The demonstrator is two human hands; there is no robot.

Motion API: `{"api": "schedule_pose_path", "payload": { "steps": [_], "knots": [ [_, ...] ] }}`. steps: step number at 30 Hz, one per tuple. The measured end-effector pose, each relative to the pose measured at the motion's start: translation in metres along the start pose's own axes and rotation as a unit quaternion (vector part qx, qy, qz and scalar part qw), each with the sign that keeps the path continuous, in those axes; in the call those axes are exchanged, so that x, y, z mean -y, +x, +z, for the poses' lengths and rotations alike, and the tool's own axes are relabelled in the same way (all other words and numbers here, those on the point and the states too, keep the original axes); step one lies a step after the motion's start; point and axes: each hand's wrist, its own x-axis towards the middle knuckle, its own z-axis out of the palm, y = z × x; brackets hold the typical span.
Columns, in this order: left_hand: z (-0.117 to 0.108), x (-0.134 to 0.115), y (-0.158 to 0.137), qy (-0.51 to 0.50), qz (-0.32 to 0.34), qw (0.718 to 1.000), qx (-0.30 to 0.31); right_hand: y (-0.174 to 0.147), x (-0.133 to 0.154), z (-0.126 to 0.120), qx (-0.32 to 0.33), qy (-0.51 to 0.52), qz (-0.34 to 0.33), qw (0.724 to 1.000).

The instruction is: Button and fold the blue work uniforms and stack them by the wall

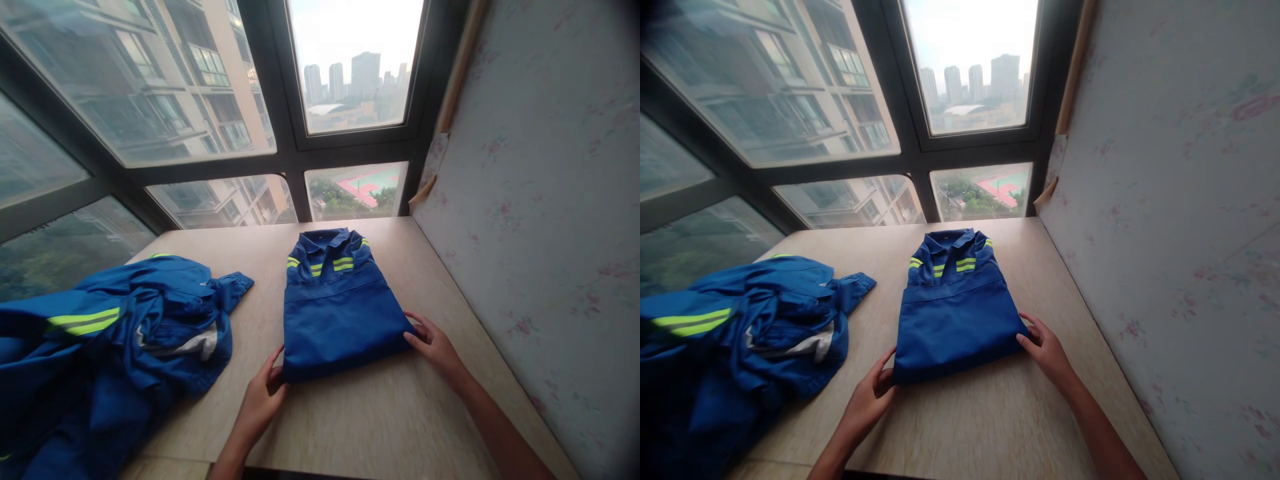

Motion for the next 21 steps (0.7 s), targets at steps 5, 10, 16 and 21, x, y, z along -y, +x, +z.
{"api": "schedule_pose_path", "payload": {
  "steps": [5, 10, 16, 21],
  "knots": [
    [0.002, -0.006, 0.006, 0.022, -0.047, 0.998, -0.045, 0.003, -0.002, -0.009, -0.057, -0.145, -0.011, 0.988],
    [0.012, 0.009, -0.003, 0.049, -0.054, 0.993, -0.091, -0.003, -0.008, -0.007, -0.051, -0.208, -0.046, 0.976],
    [0.006, 0.012, -0.019, 0.069, -0.067, 0.992, -0.083, -0.015, -0.007, -0.008, -0.033, -0.247, -0.038, 0.968],
    [0.002, -0.013, 0.015, -0.034, -0.110, 0.990, -0.083, 0.013, 0.008, 0.002, -0.032, -0.246, -0.030, 0.968]
  ]
}}
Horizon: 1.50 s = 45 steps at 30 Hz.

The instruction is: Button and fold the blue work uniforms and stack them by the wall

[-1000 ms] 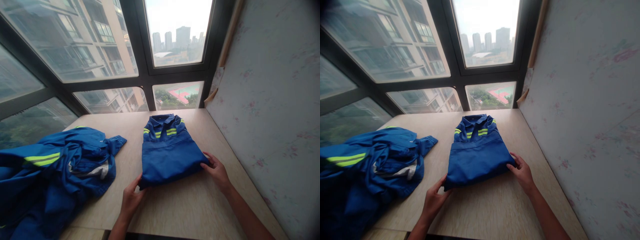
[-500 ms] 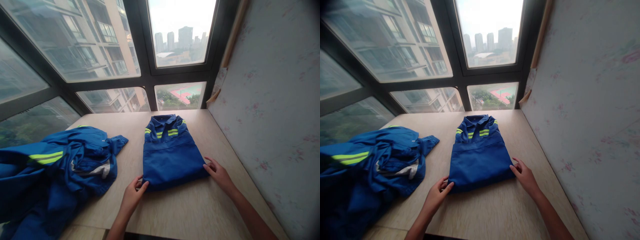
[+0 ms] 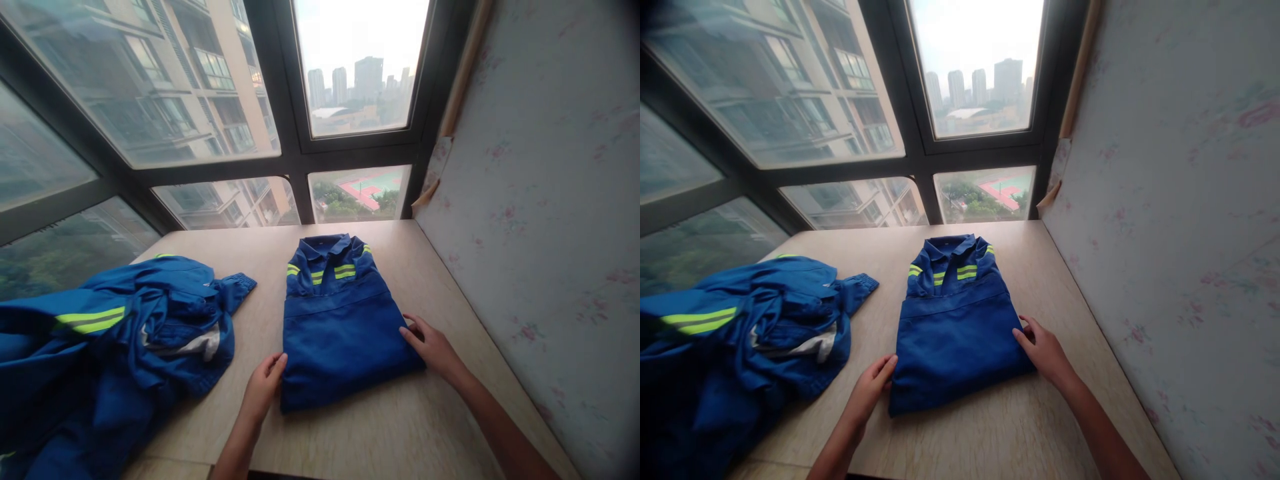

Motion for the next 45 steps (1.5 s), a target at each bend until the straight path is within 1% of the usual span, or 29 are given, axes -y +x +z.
{"api": "schedule_pose_path", "payload": {
  "steps": [3, 5, 7, 9, 11, 12, 13, 15, 16, 17, 19, 20, 21, 23, 24, 25, 26, 28, 30, 32, 34, 37, 40, 45],
  "knots": [
    [0.015, -0.015, 0.021, -0.083, 0.001, 0.997, -0.001, 0.032, 0.014, 0.008, -0.011, 0.003, -0.008, 1.000],
    [0.025, -0.019, 0.031, -0.130, 0.014, 0.991, -0.007, 0.051, 0.021, 0.014, -0.025, 0.002, -0.008, 1.000],
    [0.034, -0.017, 0.035, -0.140, 0.051, 0.988, -0.042, 0.064, 0.026, 0.018, -0.038, 0.005, -0.013, 0.999],
    [0.038, -0.011, 0.035, -0.088, 0.106, 0.985, -0.108, 0.070, 0.026, 0.022, -0.061, 0.022, -0.033, 0.997],
    [0.038, -0.006, 0.033, 0.008, 0.153, 0.972, -0.179, 0.070, 0.024, 0.026, -0.088, 0.043, -0.058, 0.994],
    [0.037, -0.004, 0.032, 0.058, 0.160, 0.964, -0.205, 0.069, 0.022, 0.027, -0.098, 0.046, -0.068, 0.992],
    [0.036, -0.004, 0.030, 0.100, 0.156, 0.958, -0.217, 0.068, 0.020, 0.029, -0.107, 0.037, -0.076, 0.991],
    [0.035, -0.008, 0.028, 0.165, 0.153, 0.949, -0.223, 0.066, 0.018, 0.031, -0.132, -0.016, -0.094, 0.987],
    [0.035, -0.013, 0.028, 0.192, 0.167, 0.940, -0.229, 0.066, 0.019, 0.031, -0.149, -0.052, -0.109, 0.982],
    [0.036, -0.020, 0.028, 0.217, 0.196, 0.926, -0.239, 0.066, 0.022, 0.031, -0.168, -0.086, -0.128, 0.974],
    [0.043, -0.039, 0.031, 0.261, 0.282, 0.888, -0.251, 0.068, 0.032, 0.033, -0.190, -0.136, -0.176, 0.956],
    [0.050, -0.050, 0.034, 0.279, 0.324, 0.872, -0.237, 0.069, 0.039, 0.035, -0.186, -0.151, -0.202, 0.950],
    [0.058, -0.062, 0.039, 0.295, 0.360, 0.862, -0.204, 0.071, 0.045, 0.039, -0.174, -0.161, -0.226, 0.945],
    [0.082, -0.083, 0.054, 0.321, 0.411, 0.847, -0.103, 0.075, 0.054, 0.050, -0.143, -0.175, -0.260, 0.939],
    [0.095, -0.092, 0.064, 0.333, 0.424, 0.840, -0.056, 0.077, 0.055, 0.057, -0.131, -0.182, -0.270, 0.936],
    [0.108, -0.100, 0.076, 0.343, 0.428, 0.836, -0.023, 0.078, 0.054, 0.064, -0.124, -0.189, -0.274, 0.935],
    [0.121, -0.107, 0.088, 0.352, 0.424, 0.834, -0.006, 0.080, 0.052, 0.070, -0.121, -0.196, -0.275, 0.934],
    [0.141, -0.115, 0.113, 0.368, 0.407, 0.836, -0.007, 0.082, 0.044, 0.080, -0.122, -0.204, -0.272, 0.933],
    [0.152, -0.119, 0.135, 0.385, 0.384, 0.839, -0.026, 0.084, 0.038, 0.084, -0.124, -0.205, -0.269, 0.933],
    [0.156, -0.120, 0.151, 0.396, 0.364, 0.842, -0.041, 0.084, 0.035, 0.084, -0.124, -0.203, -0.272, 0.932],
    [0.155, -0.118, 0.160, 0.398, 0.355, 0.845, -0.044, 0.084, 0.035, 0.082, -0.121, -0.201, -0.276, 0.932],
    [0.152, -0.113, 0.167, 0.399, 0.352, 0.846, -0.045, 0.084, 0.038, 0.080, -0.122, -0.197, -0.273, 0.934],
    [0.147, -0.109, 0.167, 0.410, 0.349, 0.841, -0.050, 0.084, 0.038, 0.082, -0.132, -0.190, -0.267, 0.936],
    [0.144, -0.113, 0.154, 0.434, 0.361, 0.823, -0.067, 0.085, 0.035, 0.085, -0.150, -0.168, -0.277, 0.934]
  ]
}}
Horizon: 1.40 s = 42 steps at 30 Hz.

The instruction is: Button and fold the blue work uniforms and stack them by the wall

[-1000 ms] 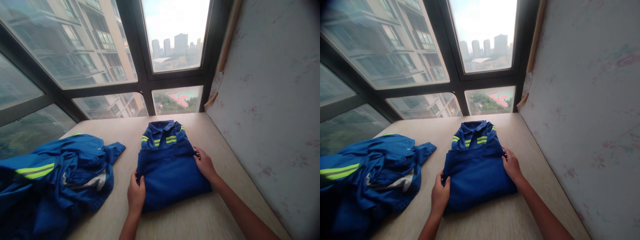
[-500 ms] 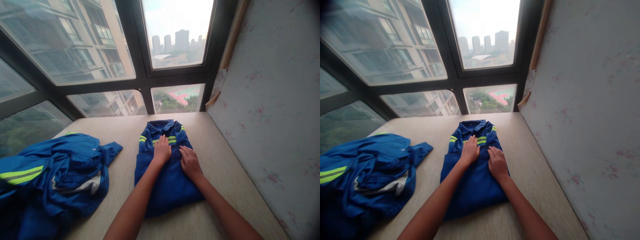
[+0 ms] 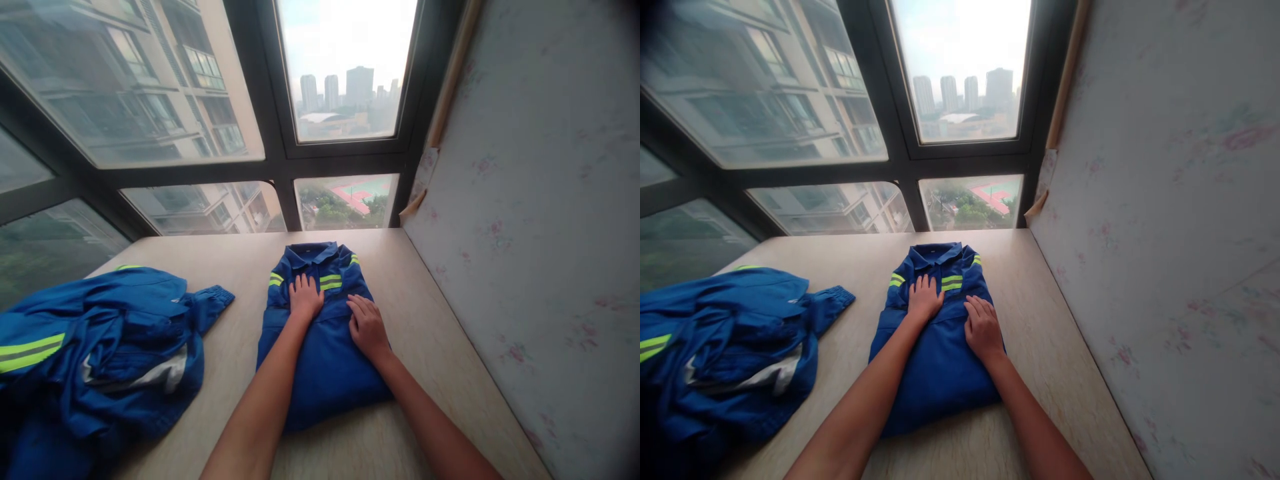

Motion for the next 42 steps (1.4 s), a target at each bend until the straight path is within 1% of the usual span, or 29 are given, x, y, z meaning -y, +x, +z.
{"api": "schedule_pose_path", "payload": {
  "steps": [3, 5, 6, 8, 10, 12, 14, 15, 17, 20, 23, 25, 27, 29, 32, 34, 37, 39, 41, 42],
  "knots": [
    [-0.005, -0.010, -0.017, 0.013, 0.028, 0.999, -0.008, 0.001, -0.002, 0.001, -0.017, 0.012, -0.005, 1.000],
    [-0.007, -0.010, -0.040, 0.032, 0.068, 0.997, -0.021, 0.001, -0.003, 0.001, -0.025, 0.019, -0.001, 1.000],
    [-0.007, -0.006, -0.055, 0.046, 0.089, 0.995, -0.031, 0.001, -0.003, 0.001, -0.026, 0.022, 0.001, 0.999],
    [-0.011, 0.012, -0.087, 0.072, 0.115, 0.989, -0.059, 0.001, -0.003, 0.001, -0.026, 0.030, 0.003, 0.999],
    [-0.018, 0.040, -0.116, 0.079, 0.122, 0.987, -0.074, 0.001, -0.003, 0.001, -0.030, 0.037, 0.005, 0.999],
    [-0.029, 0.073, -0.138, 0.078, 0.142, 0.984, -0.070, 0.000, -0.002, 0.002, -0.042, 0.046, 0.012, 0.998],
    [-0.041, 0.104, -0.150, 0.081, 0.176, 0.980, -0.052, -0.001, -0.004, 0.001, -0.050, 0.056, 0.020, 0.997],
    [-0.047, 0.118, -0.152, 0.087, 0.196, 0.976, -0.042, -0.002, -0.007, -0.001, -0.044, 0.061, 0.017, 0.997],
    [-0.058, 0.140, -0.153, 0.106, 0.234, 0.966, -0.027, -0.004, -0.016, -0.008, -0.003, 0.068, -0.018, 0.998],
    [-0.072, 0.157, -0.146, 0.155, 0.283, 0.947, -0.005, -0.004, -0.040, -0.029, 0.101, 0.047, -0.126, 0.986],
    [-0.081, 0.157, -0.133, 0.201, 0.331, 0.922, 0.020, 0.001, -0.064, -0.053, 0.200, -0.015, -0.239, 0.950],
    [-0.084, 0.151, -0.122, 0.211, 0.362, 0.908, 0.025, 0.009, -0.074, -0.064, 0.244, -0.053, -0.300, 0.920],
    [-0.084, 0.144, -0.111, 0.203, 0.383, 0.900, 0.030, 0.018, -0.078, -0.069, 0.261, -0.082, -0.345, 0.898],
    [-0.083, 0.139, -0.102, 0.191, 0.393, 0.898, 0.042, 0.026, -0.080, -0.068, 0.256, -0.099, -0.371, 0.887],
    [-0.081, 0.137, -0.094, 0.173, 0.400, 0.897, 0.073, 0.029, -0.081, -0.060, 0.237, -0.104, -0.382, 0.887],
    [-0.081, 0.139, -0.095, 0.158, 0.384, 0.906, 0.086, 0.026, -0.083, -0.055, 0.227, -0.099, -0.368, 0.896],
    [-0.078, 0.143, -0.103, 0.124, 0.350, 0.925, 0.076, 0.014, -0.083, -0.053, 0.220, -0.080, -0.323, 0.917],
    [-0.074, 0.144, -0.111, 0.095, 0.349, 0.929, 0.071, 0.005, -0.082, -0.054, 0.222, -0.056, -0.285, 0.931],
    [-0.070, 0.142, -0.120, 0.050, 0.340, 0.936, 0.070, -0.003, -0.079, -0.057, 0.227, -0.020, -0.247, 0.942],
    [-0.069, 0.140, -0.124, 0.017, 0.317, 0.946, 0.069, -0.007, -0.077, -0.059, 0.229, 0.001, -0.223, 0.948]
  ]
}}
